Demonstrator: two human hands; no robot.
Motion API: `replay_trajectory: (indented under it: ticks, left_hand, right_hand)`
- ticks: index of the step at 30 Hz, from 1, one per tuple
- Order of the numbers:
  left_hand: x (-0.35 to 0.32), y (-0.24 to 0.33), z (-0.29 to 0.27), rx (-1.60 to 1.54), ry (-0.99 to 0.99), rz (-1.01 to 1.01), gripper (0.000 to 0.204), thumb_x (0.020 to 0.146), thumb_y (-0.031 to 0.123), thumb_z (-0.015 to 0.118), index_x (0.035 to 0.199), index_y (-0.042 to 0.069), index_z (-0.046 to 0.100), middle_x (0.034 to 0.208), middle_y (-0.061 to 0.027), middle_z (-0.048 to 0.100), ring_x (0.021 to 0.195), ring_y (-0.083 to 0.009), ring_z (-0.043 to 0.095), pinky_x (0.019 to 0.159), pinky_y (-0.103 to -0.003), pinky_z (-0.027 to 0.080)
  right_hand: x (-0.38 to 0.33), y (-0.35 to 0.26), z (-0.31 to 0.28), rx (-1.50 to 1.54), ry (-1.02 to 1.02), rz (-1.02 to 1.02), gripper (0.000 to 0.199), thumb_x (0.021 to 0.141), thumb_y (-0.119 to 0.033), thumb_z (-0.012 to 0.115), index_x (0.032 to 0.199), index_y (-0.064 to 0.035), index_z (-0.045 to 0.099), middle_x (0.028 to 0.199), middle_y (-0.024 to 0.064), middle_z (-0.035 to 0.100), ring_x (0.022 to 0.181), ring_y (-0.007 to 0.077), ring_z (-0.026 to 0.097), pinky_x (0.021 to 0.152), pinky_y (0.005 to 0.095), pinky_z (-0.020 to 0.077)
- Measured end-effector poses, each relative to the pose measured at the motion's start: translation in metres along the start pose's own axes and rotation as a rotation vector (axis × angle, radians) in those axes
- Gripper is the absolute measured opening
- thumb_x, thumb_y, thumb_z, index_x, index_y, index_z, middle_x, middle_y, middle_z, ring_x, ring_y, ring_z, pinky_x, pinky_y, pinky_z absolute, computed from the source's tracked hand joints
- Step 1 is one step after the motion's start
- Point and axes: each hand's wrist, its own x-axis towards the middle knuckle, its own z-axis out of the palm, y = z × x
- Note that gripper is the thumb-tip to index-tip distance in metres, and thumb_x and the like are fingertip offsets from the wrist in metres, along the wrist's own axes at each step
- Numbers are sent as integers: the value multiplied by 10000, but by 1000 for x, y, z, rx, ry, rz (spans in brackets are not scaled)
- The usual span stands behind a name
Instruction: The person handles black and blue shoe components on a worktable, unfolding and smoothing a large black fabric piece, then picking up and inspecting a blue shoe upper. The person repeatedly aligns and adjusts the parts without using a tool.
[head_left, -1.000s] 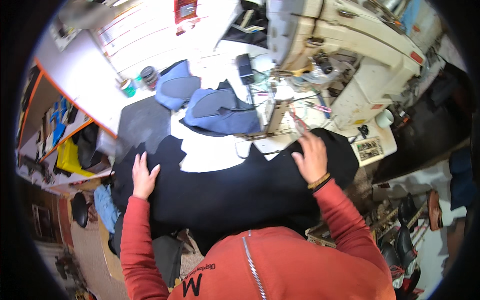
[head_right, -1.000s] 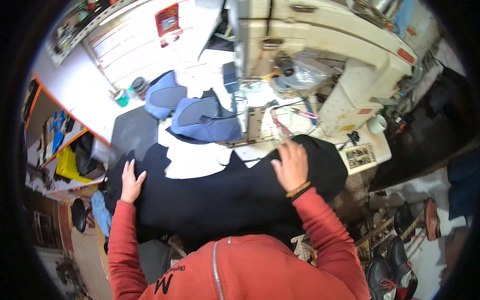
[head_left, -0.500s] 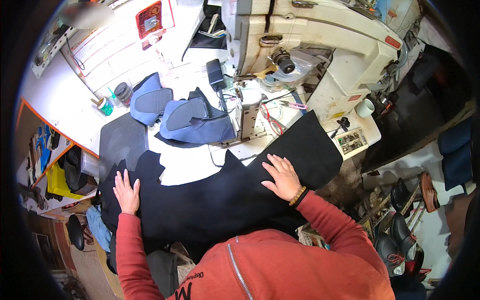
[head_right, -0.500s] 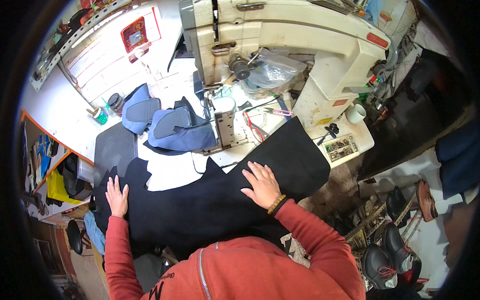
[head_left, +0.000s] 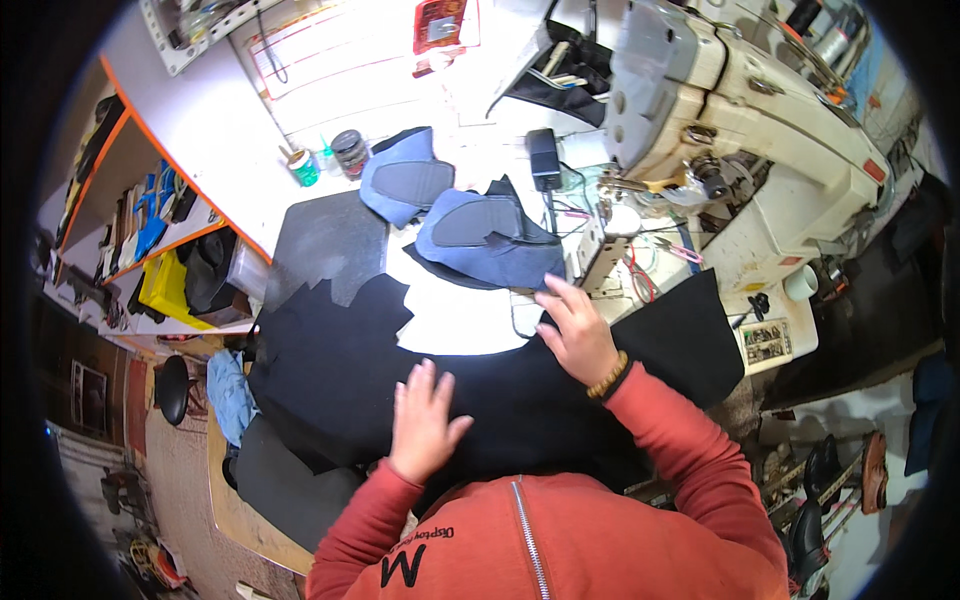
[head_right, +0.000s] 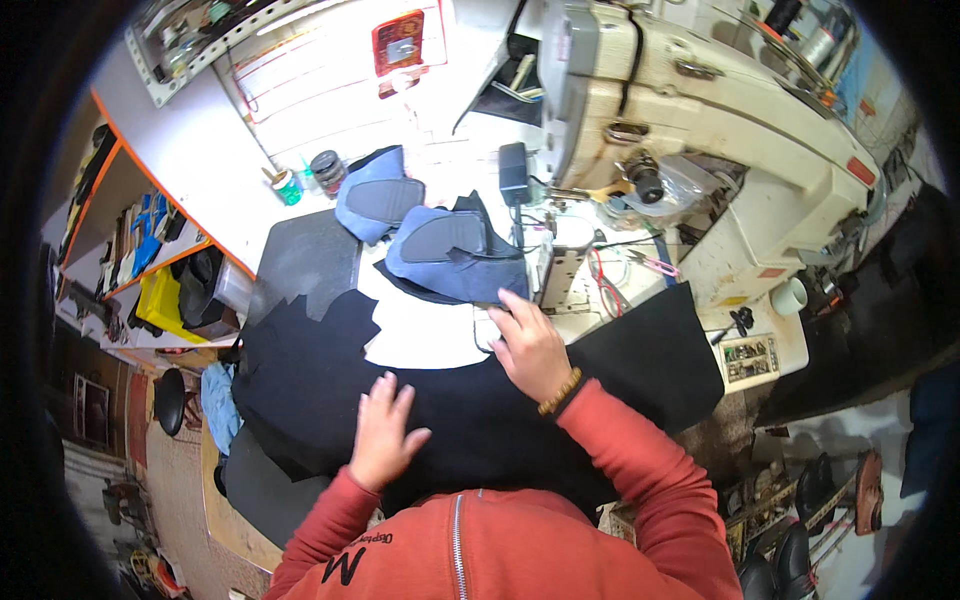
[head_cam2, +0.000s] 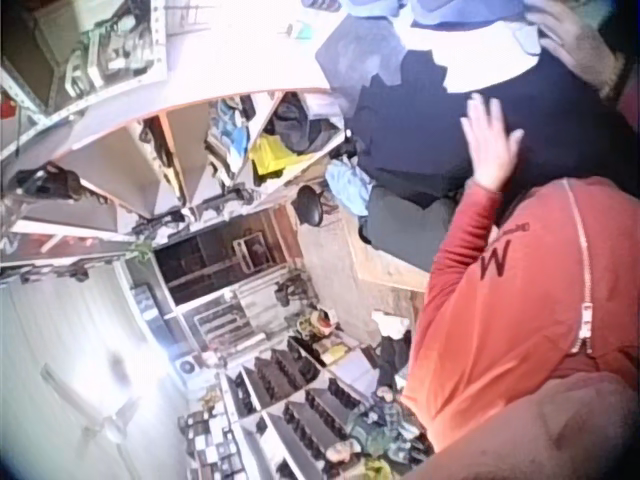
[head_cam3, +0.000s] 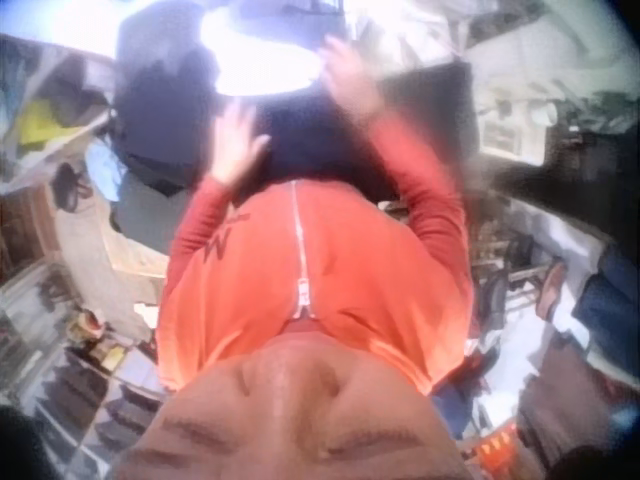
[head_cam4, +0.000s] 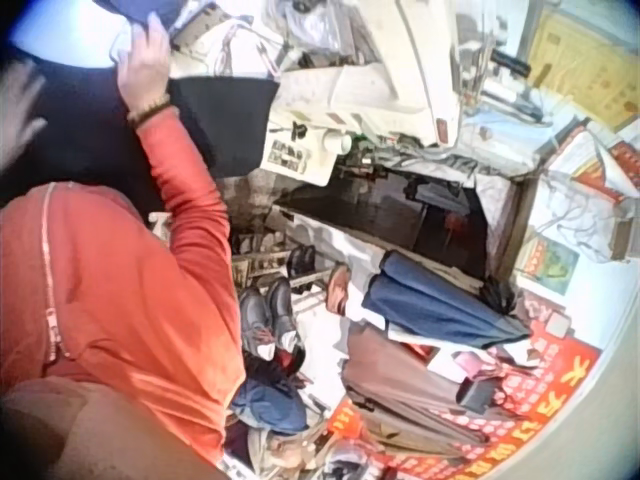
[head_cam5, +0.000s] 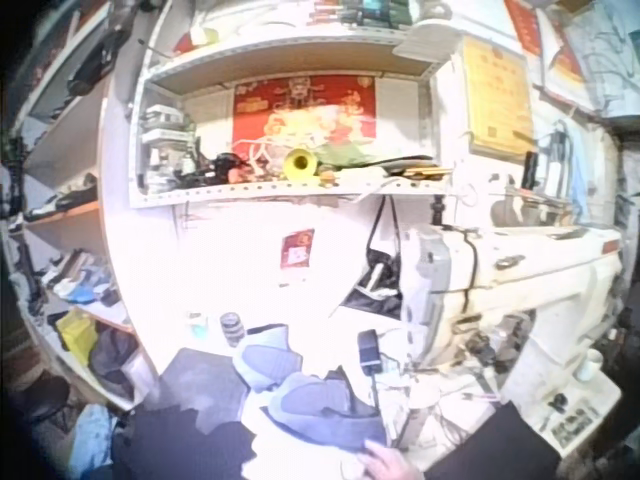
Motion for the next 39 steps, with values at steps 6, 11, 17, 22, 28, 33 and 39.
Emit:
replay_trajectory:
  ticks: [6,11,17,22,28,33,39]
  left_hand:
    - [-16,21,18,-49,-36,36,695,837,337,755,1405,25,502,1513,-256,390,1412,-408,374,1147,-535,324]
    - [-13,11,19,-146,-1,36,628,877,327,715,1376,-3,525,1506,-241,413,1401,-397,390,1147,-494,335]
    - [-2,-11,31,-1057,39,-237,611,964,203,642,1483,-2,391,1442,-149,513,1378,-287,449,1143,-389,343]
    - [-4,-11,32,-1697,173,-192,504,1042,234,530,1464,-12,405,1414,-123,538,1303,-219,516,1103,-364,399]
    - [-16,13,1,-1675,243,-373,420,1088,289,441,1322,-40,557,1223,-139,657,1104,-222,634,1011,-356,483]
    - [-9,30,-10,-1419,381,-255,537,1092,361,416,1486,-4,409,1305,-121,599,1199,-188,558,1080,-340,401]
    - [3,49,-21,-952,381,-95,519,970,-13,511,1481,8,423,1318,-181,526,1208,-288,536,1049,-338,398]
  right_hand:
    - [97,18,65,-388,-66,30,450,801,-138,728,1221,-66,583,1188,155,588,1134,334,559,1041,460,396]
    - [124,-12,56,-111,66,-17,107,882,-78,581,970,-96,639,916,102,620,940,299,602,892,438,442]
    - [61,-74,-31,708,58,77,196,904,53,595,1080,-28,622,951,71,662,959,190,637,856,297,473]
    - [-11,-89,-1,1791,-147,657,185,974,13,568,1155,-10,591,1099,54,664,994,111,621,921,258,489]
    - [-62,-69,29,1767,-17,802,236,980,-31,572,1215,-20,552,1151,75,655,1043,136,617,957,268,476]
    - [-91,-66,39,1267,6,591,535,1097,-290,402,1554,-33,296,1468,148,485,1338,209,484,1141,346,375]
    - [-108,-52,31,1658,364,904,655,1046,-569,368,1316,18,477,1286,179,570,1147,221,576,1061,362,448]
